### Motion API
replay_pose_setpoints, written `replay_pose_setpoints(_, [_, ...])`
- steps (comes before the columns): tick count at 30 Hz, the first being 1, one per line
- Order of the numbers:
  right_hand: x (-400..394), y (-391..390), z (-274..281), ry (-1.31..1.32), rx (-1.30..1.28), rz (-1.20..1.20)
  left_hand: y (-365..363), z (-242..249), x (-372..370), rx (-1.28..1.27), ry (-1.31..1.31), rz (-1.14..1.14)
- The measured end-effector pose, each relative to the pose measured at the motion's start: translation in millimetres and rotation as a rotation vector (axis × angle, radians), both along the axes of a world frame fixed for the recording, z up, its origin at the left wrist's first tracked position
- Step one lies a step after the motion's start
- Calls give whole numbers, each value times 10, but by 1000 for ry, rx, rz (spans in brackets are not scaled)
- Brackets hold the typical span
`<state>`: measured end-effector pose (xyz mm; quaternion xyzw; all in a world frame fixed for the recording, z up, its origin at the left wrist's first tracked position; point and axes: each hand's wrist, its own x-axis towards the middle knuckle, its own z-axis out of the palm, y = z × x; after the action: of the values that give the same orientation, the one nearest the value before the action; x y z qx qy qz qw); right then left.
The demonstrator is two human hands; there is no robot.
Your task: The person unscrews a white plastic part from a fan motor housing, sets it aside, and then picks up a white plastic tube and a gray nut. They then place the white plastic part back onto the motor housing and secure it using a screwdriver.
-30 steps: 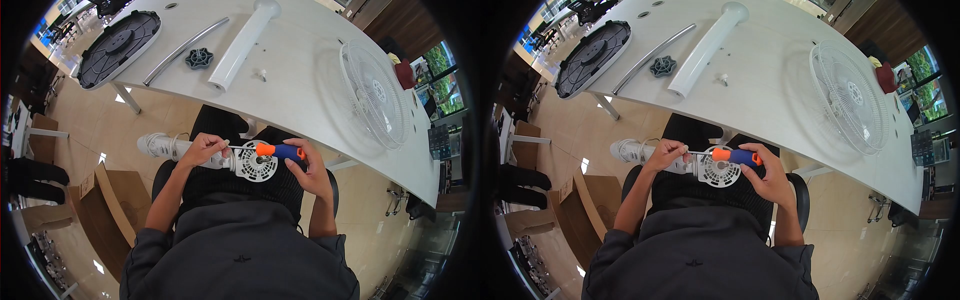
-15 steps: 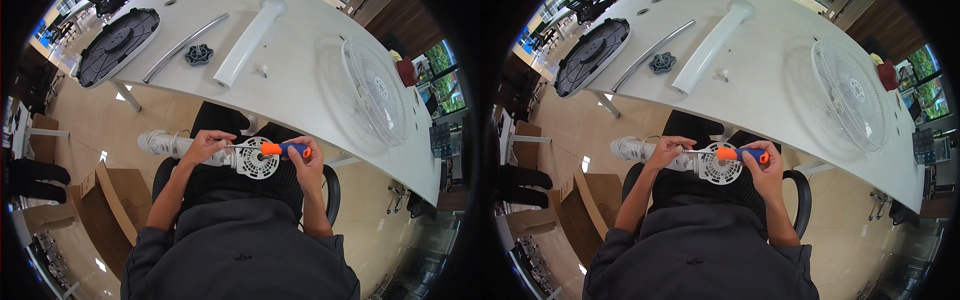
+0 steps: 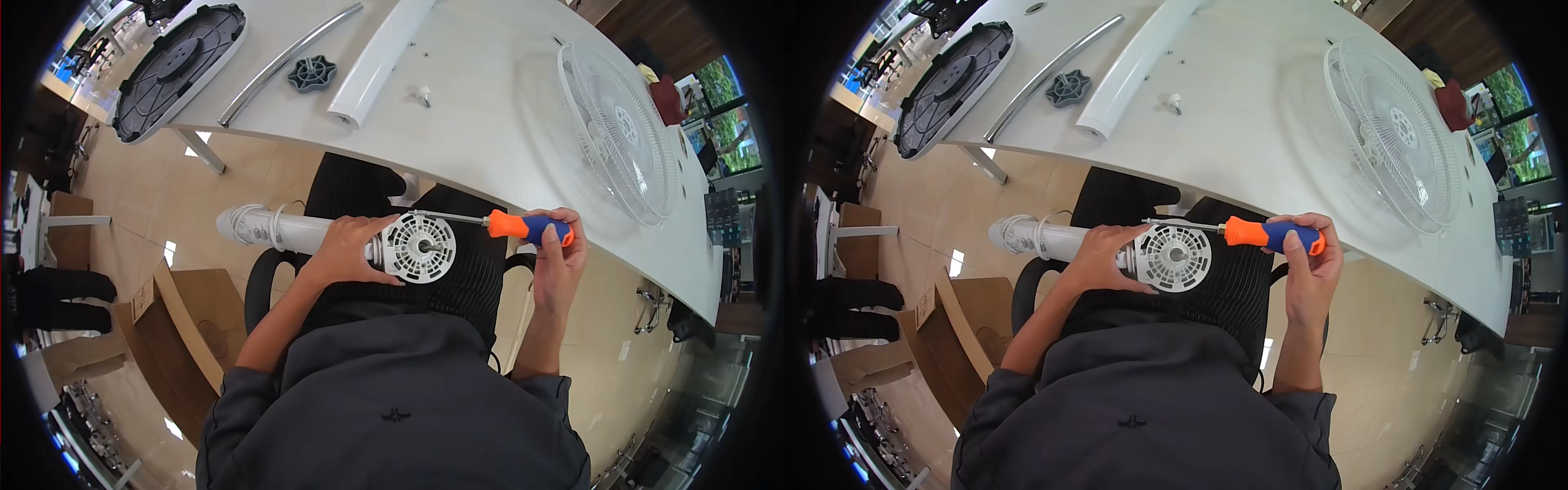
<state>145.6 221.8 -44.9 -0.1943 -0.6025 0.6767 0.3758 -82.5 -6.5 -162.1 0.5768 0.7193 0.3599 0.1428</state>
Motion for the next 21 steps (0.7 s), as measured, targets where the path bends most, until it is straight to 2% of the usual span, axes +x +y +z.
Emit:
replay_pose_setpoints(5, [159, 104, 115, -48, 108, -27, 79, 161, 72, -62, 49, -7])
replay_pose_setpoints(21, [608, 237, 315, -151, 197, -27, 190, 78, 186, -56, 171, 44])
